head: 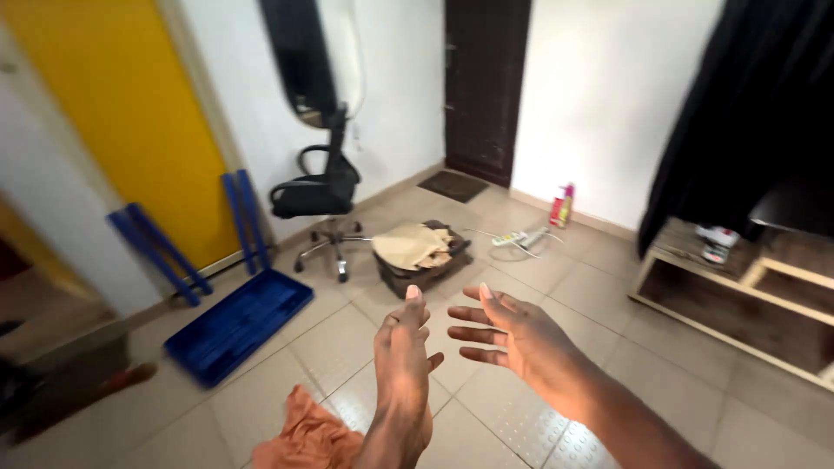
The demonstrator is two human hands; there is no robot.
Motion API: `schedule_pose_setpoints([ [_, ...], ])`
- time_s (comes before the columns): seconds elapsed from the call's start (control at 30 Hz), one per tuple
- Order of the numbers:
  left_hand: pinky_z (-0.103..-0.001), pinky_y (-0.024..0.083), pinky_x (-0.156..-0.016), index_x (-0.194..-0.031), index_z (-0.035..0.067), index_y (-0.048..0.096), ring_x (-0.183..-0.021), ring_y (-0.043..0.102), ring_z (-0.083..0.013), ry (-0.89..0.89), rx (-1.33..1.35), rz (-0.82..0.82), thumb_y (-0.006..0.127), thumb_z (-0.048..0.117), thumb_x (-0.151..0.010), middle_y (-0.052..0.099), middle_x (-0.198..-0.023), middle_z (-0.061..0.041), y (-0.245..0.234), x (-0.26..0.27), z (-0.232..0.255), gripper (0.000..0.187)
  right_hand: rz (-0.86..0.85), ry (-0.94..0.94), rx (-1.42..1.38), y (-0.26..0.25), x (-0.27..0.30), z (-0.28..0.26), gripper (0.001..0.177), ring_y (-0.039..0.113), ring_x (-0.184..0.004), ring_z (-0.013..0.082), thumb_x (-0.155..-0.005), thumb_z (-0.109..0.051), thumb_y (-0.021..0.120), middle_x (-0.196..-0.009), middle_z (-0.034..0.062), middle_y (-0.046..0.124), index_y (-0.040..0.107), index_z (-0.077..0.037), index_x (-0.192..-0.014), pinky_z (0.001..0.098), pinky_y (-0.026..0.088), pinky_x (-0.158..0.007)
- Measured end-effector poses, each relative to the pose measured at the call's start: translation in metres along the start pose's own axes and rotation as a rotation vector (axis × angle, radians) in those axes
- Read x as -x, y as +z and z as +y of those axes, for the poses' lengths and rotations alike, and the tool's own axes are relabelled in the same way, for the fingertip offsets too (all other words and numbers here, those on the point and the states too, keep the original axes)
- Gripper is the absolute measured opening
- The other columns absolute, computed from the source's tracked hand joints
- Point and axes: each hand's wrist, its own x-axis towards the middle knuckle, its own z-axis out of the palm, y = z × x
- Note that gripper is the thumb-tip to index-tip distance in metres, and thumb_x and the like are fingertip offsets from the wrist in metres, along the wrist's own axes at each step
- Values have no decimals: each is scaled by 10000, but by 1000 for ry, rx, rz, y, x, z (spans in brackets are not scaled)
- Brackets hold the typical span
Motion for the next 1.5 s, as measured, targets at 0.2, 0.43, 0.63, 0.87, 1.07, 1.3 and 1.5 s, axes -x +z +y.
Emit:
schedule_pose_setpoints([
  [0.2, -401, 538, -915, -1231, 45, 640, -1223, 614, -209, -79, -88, -164, 575, 470, -926, 692, -1238, -93, 95, -101, -1, 527, 129, -2, 81, -100, -88, -29, 697, 684, -1231, 283, -922, -479, 562, -1334, 161, 651, 475, -42, -1459, 434, 556, -1038],
  [0.43, -356, 539, -809, -1172, 75, 683, -1113, 642, -165, -77, -142, -329, 591, 404, -935, 721, -1095, -55, 246, -202, -6, 416, 163, -14, 148, -230, -177, -86, 612, 715, -1163, 244, -935, -392, 573, -1256, 148, 696, 505, -66, -1449, 401, 551, -1026],
  [0.63, -332, 538, -772, -1164, 89, 684, -967, 700, -140, -105, -127, -338, 556, 366, -936, 758, -1063, -45, 349, -273, 11, 381, 179, -15, 237, -311, -247, -132, 536, 740, -1027, 199, -940, -360, 590, -1121, 111, 771, 603, -55, -1380, 361, 585, -935],
  [0.87, -334, 561, -771, -1171, 99, 689, -911, 713, -135, -181, -176, -348, 572, 399, -969, 750, -1011, -45, 436, -371, 8, 380, 246, 37, 228, -392, -333, -157, 485, 750, -981, 174, -957, -342, 573, -1104, 98, 779, 614, -74, -1359, 342, 611, -895],
  [1.07, -354, 566, -731, -1155, 84, 681, -861, 715, -144, -177, -108, -472, 557, 371, -968, 737, -1010, -44, 514, -499, -20, 365, 308, 62, 255, -462, -424, -184, 450, 733, -873, 167, -988, -354, 596, -1025, 90, 794, 647, -65, -1330, 319, 593, -852],
  [1.3, -358, 571, -717, -1184, 112, 713, -851, 699, -141, -199, -123, -581, 539, 401, -972, 778, -1027, -34, 617, -631, 26, 399, 391, 104, 215, -557, -559, -242, 466, 757, -917, 158, -989, -356, 589, -1069, 90, 793, 604, -81, -1366, 316, 612, -825],
  [1.5, -375, 577, -746, -1235, 79, 686, -972, 695, -184, -195, -138, -615, 561, 402, -944, 763, -1103, -66, 679, -739, 27, 453, 493, 183, 188, -622, -649, -264, 478, 762, -947, 174, -982, -341, 600, -1084, 109, 804, 579, -85, -1385, 312, 617, -829],
])
